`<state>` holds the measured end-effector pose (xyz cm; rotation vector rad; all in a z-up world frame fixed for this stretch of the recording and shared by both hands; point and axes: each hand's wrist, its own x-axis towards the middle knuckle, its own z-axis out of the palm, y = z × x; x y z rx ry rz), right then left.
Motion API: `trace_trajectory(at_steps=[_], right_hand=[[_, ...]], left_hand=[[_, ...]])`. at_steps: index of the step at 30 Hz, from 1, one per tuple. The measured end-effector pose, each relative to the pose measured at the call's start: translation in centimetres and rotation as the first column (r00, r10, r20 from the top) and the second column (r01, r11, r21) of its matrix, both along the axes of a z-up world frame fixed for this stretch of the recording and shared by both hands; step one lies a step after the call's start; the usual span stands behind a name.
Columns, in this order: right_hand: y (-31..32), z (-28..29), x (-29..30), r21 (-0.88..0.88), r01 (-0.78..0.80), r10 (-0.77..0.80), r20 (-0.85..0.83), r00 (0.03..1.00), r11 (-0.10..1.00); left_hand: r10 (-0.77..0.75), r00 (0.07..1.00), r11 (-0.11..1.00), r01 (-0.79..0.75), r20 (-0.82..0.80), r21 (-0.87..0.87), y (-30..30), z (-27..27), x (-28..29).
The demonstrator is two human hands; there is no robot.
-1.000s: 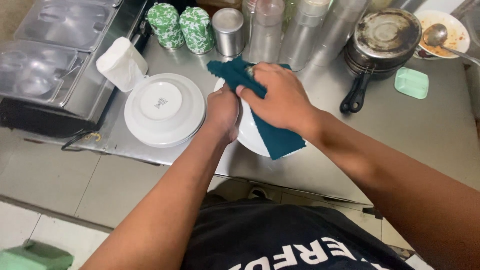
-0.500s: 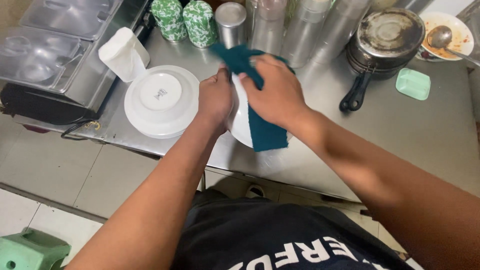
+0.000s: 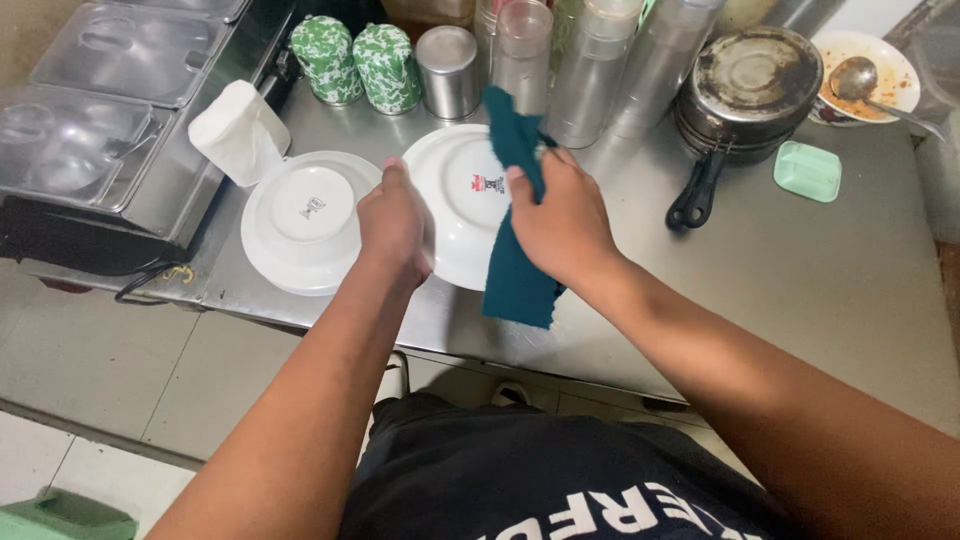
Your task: Wiping bowls with a cloth at a counter.
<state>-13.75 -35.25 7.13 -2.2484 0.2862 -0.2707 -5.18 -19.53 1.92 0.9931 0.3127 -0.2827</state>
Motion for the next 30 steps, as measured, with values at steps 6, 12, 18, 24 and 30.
trace_trajectory(at_steps=[6,12,18,24,30], right_hand=[[0.4,0.3,2.5,-0.165,-0.181,0.181,-0.017,0.983,0.97],[-0.7,0.1,2.2,0.045,0.029,-0.021,-0.174,0.985,0.999],[-0.9,-2.1,0.5,-0.022,0.142,-0.142,0.003,0.99,0.99],[-2.6,-2.7,1.7,-0.03,0.101,-0.096,0.15,0.984,0.994],[-6.6,-3.0,4.5,0.624,0.328,-0.118,-0.353,0.928,0.709]], left_hand=[[-0.129,0.984,0.898,0.064,0.12,0.435,-1.3,-2.1,0.1],[-0.098,0.994,0.945,0.11,-0.054,0.309,-0.5,0.8,-0.8],[0.04,0.989,0.979,-0.01,-0.144,0.204,0.5,-0.8,0.4],[-0.038,0.992,0.997,0.046,-0.123,0.066,-0.5,0.5,0.1],[-0.043,0.989,0.996,0.054,-0.142,0.076,-0.6,0.4,0.7]])
